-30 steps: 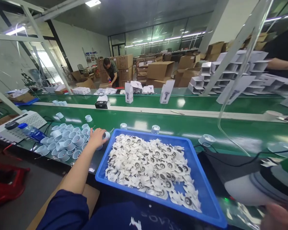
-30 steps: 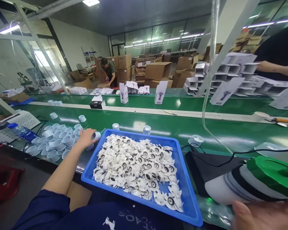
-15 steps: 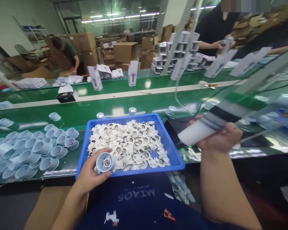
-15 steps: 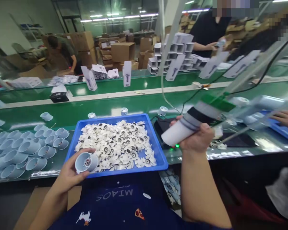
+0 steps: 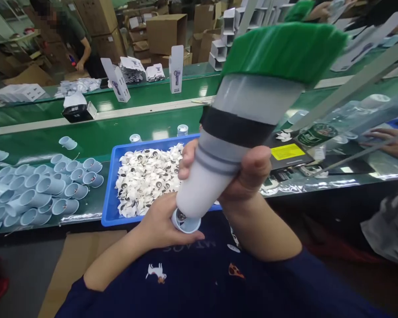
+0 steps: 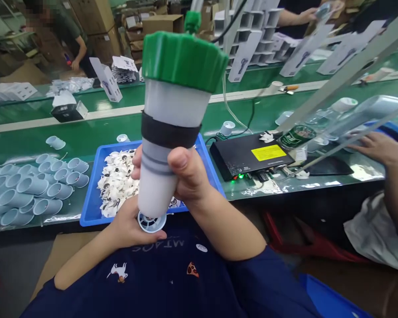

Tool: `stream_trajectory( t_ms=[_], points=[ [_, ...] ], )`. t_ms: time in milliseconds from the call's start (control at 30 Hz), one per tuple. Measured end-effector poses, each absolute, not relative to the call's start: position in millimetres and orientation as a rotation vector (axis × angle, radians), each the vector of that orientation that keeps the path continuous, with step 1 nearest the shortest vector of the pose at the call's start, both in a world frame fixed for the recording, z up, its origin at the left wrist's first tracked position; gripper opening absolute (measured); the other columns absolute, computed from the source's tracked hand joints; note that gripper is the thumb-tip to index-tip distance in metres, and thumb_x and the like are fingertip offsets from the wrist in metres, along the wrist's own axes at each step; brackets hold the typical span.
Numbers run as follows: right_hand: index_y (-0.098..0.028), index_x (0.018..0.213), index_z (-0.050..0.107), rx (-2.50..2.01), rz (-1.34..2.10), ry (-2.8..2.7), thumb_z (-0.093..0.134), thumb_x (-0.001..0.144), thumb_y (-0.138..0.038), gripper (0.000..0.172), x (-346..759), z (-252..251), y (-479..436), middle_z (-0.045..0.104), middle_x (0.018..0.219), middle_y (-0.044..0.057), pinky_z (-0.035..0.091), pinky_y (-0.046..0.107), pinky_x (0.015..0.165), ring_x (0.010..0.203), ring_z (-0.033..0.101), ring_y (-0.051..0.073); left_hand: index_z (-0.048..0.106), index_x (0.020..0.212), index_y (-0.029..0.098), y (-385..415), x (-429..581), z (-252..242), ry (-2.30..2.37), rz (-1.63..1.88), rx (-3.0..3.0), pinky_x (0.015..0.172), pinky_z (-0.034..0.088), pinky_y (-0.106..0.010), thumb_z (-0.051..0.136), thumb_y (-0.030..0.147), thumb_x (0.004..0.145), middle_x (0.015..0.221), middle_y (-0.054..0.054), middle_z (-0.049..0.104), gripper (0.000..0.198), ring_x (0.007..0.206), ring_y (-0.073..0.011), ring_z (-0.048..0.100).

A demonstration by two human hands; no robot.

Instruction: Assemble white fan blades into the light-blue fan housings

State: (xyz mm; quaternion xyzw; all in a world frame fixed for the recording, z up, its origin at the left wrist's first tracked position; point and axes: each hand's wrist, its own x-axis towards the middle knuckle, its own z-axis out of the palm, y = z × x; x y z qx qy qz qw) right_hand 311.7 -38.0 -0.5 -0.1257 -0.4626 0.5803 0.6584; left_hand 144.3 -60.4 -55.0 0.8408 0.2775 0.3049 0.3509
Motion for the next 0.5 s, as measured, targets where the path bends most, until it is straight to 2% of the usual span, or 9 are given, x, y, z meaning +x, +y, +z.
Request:
stream_trajectory(
  t_ms=[167, 333, 433, 500],
  points=[
    [-0.015, 0.085, 0.069, -0.322, 1.354, -1.040, 0.078, 0.071, -0.072, 0.059, 316.3, 1.1, -45.0, 0.066, 0.081, 0.004, 0.057, 0.028, 0.052, 0.063, 0.067, 0.017, 0.068, 0.083, 0.020, -62.0, 143.1, -58.2, 0.742, 0.735, 2.173, 0.068, 0.051, -0.033, 0.075, 0.058, 0.075, 0.082, -0.005, 0.071, 0.040, 0.074, -0.0225, 0.066],
    [-0.018, 0.082, 0.066, -0.387, 1.355, -0.975, 0.080, 0.067, -0.072, 0.058, 310.2, 4.7, -45.3, 0.065, 0.079, 0.003, 0.056, 0.027, 0.052, 0.062, 0.066, 0.017, 0.069, 0.083, 0.020, -61.6, 140.6, -51.0, 0.805, 0.645, 2.153, 0.070, 0.052, -0.035, 0.074, 0.065, 0.073, 0.082, -0.005, 0.070, 0.046, 0.073, -0.0231, 0.064],
    [-0.022, 0.089, 0.064, -0.440, 1.368, -0.901, 0.075, 0.069, -0.074, 0.057, 316.1, 2.8, -40.2, 0.064, 0.081, 0.001, 0.056, 0.029, 0.056, 0.065, 0.064, 0.016, 0.071, 0.108, 0.023, -59.4, 135.2, -36.6, 0.693, 0.445, 1.999, 0.070, 0.054, -0.033, 0.073, 0.071, 0.072, 0.089, -0.004, 0.072, 0.061, 0.077, -0.0238, 0.067],
    [-0.027, 0.100, 0.062, -0.525, 1.344, -0.895, 0.068, 0.072, -0.079, 0.059, 335.6, -4.4, -38.9, 0.062, 0.086, 0.000, 0.057, 0.032, 0.060, 0.068, 0.063, 0.016, 0.063, 0.133, 0.026, -54.1, 128.7, -31.9, 0.675, 0.295, 2.029, 0.072, 0.056, -0.033, 0.074, 0.072, 0.071, 0.093, -0.003, 0.074, 0.078, 0.081, -0.0260, 0.069]
  ],
)
